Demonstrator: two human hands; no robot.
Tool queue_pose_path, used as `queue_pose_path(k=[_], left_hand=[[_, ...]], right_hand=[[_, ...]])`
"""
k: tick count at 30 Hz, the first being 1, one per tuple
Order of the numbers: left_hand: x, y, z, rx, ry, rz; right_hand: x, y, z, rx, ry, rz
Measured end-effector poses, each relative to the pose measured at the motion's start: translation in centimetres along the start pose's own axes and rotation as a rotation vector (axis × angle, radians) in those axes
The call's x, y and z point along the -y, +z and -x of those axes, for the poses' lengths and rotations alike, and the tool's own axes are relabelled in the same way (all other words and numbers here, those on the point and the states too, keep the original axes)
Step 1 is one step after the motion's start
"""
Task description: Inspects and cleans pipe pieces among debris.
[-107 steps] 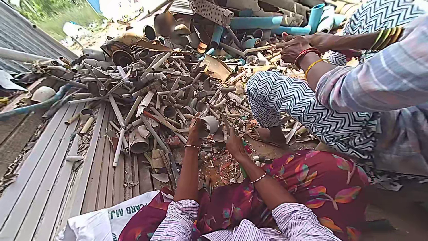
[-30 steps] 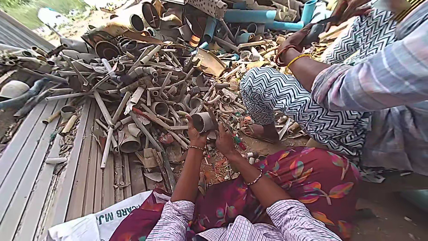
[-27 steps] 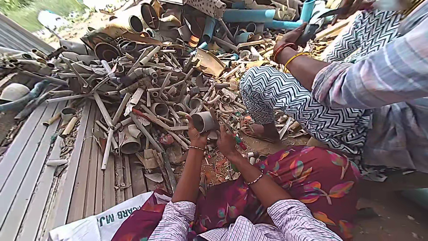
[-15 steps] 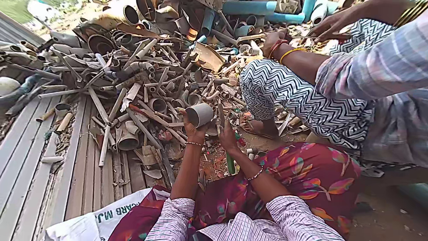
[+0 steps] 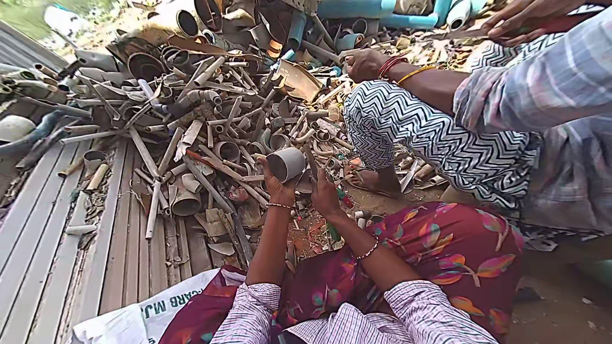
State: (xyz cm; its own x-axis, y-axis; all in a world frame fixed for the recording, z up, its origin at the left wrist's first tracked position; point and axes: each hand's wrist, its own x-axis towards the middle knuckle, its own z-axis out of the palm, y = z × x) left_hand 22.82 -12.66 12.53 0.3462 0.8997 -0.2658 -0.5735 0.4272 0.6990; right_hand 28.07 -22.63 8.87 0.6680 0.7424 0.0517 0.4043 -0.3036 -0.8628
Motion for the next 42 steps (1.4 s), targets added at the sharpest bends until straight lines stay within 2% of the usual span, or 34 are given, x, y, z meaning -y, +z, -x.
queue_pose_path(k=[2,5,6,9,13,16,20,24,27,28,31,35,38,39,42], left_hand=[[0.2,-0.1,-0.1,0.002,-0.008,-0.010],[0.8,-0.1,-0.2,-0.038,-0.032,0.007],[1.0,-0.1,-0.1,-0.046,-0.034,0.009],[1.2,-0.5,0.6,-0.036,-0.041,-0.038],[0.9,-0.4,0.8,0.009,-0.010,-0.013],[0.9,-0.4,1.1,0.021,-0.008,-0.052],[0.8,0.1,1.1,0.016,-0.007,-0.030],[0.8,-0.2,1.0,-0.017,-0.030,-0.051],[0.9,0.2,0.5,-0.007,-0.016,0.015],[0.9,0.1,0.4,-0.013,-0.016,0.027],[0.8,0.1,0.3,-0.068,-0.042,0.011],[0.6,0.3,0.2,-0.060,-0.021,0.016],[0.5,-0.1,0.3,-0.088,-0.059,0.012],[0.5,0.0,0.3,-0.081,-0.055,0.008],[0.4,-0.1,0.4,-0.021,-0.023,-0.024]], right_hand=[[-0.4,0.1,-0.1,-0.012,-0.002,-0.020],[-0.1,0.7,0.5,-0.132,-0.219,0.032],[0.1,0.8,0.7,-0.118,-0.220,0.059],[0.4,0.0,0.2,0.072,-0.025,0.109],[0.8,0.8,0.8,-0.040,-0.192,0.092],[0.5,-0.1,0.3,0.087,-0.026,0.103],[1.0,0.2,0.9,-0.006,-0.157,0.073],[0.4,-0.4,0.1,0.101,0.007,0.061],[0.7,0.5,0.8,-0.060,-0.228,0.057],[0.6,0.6,0.8,-0.060,-0.235,0.072],[0.1,-0.3,-0.2,0.129,0.027,0.089],[0.7,0.4,0.6,-0.015,-0.192,0.084],[0.1,-0.2,0.0,0.116,0.002,0.090],[0.1,-0.1,0.1,0.107,0.000,0.077],[0.6,0.8,0.8,-0.028,-0.204,0.045]])
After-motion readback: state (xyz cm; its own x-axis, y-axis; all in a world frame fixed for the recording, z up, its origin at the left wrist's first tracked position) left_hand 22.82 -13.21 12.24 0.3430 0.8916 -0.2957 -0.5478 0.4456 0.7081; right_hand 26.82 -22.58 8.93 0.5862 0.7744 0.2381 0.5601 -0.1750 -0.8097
